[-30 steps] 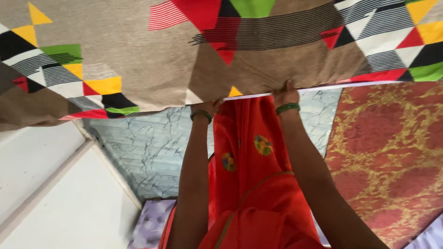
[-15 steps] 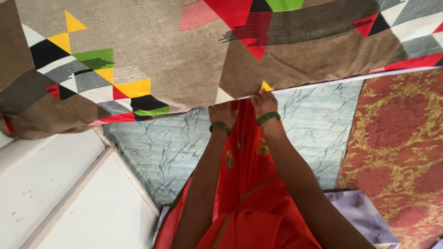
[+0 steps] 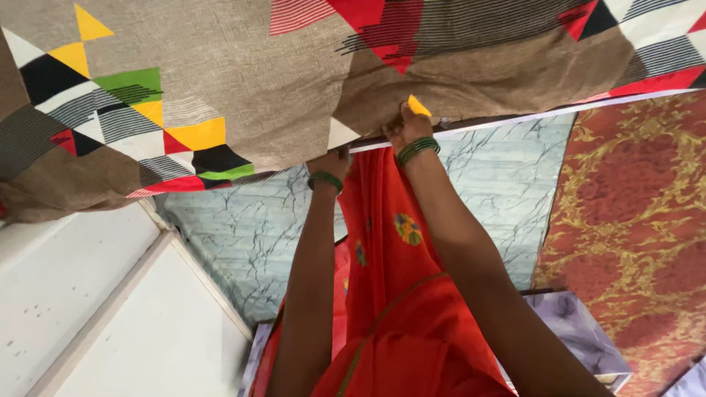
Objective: The person spreads a multi-colored geometric pattern bedsheet over a bed, smoothing it with their hands and tucking the edges under the mattress.
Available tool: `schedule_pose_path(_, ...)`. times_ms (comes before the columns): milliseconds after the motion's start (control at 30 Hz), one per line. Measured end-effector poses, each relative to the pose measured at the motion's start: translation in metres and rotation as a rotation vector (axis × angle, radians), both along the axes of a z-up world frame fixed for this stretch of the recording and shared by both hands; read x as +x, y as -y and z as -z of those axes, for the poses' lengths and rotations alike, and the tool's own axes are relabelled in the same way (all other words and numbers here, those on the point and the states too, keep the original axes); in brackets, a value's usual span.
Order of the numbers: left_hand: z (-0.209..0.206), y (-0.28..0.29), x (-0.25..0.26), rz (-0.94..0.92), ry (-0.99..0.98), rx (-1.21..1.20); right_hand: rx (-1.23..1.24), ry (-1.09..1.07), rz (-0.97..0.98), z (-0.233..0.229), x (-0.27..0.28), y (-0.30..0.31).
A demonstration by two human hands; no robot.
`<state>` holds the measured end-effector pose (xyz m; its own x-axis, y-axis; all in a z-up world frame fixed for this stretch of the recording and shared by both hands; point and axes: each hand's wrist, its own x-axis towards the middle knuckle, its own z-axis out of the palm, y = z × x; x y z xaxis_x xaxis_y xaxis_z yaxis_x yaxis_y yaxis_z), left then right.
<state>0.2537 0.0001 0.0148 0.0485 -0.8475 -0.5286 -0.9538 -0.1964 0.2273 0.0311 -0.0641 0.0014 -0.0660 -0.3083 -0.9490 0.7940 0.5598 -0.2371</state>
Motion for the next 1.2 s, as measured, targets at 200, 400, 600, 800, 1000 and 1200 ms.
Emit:
schedule_pose_path(200, 0.014, 0.008, 0.013, 0.004, 0.027, 0.052, -0.145, -0.03, -0.028, -0.018, 0.001, -0.015)
schedule_pose_path(400, 0.028, 0.014, 0.018, 0.03, -0.088, 0.267, -0.22, -0.07, -0.069, -0.032, 0.0, -0.019)
schedule_pose_path(600, 0.015, 0.029, 0.015, 0.04, -0.116, 0.43, -0.24, -0.449, -0.433, -0.002, 0.001, -0.02)
schedule_pose_path(800, 0.026, 0.026, 0.016, 0.069, -0.134, 0.463, 0.166, -0.955, -1.404, -0.057, -0.001, 0.016)
schedule_pose_path(1000, 0.072, 0.002, 0.021, 0.077, -0.182, 0.332, 0.413, -0.917, -1.539, -0.083, 0.012, 0.022)
schedule_pose_path(1200, 0.072, 0.01, 0.023, 0.203, -0.199, 0.49, 0.269, -1.046, -1.466, -0.063, 0.009, 0.01)
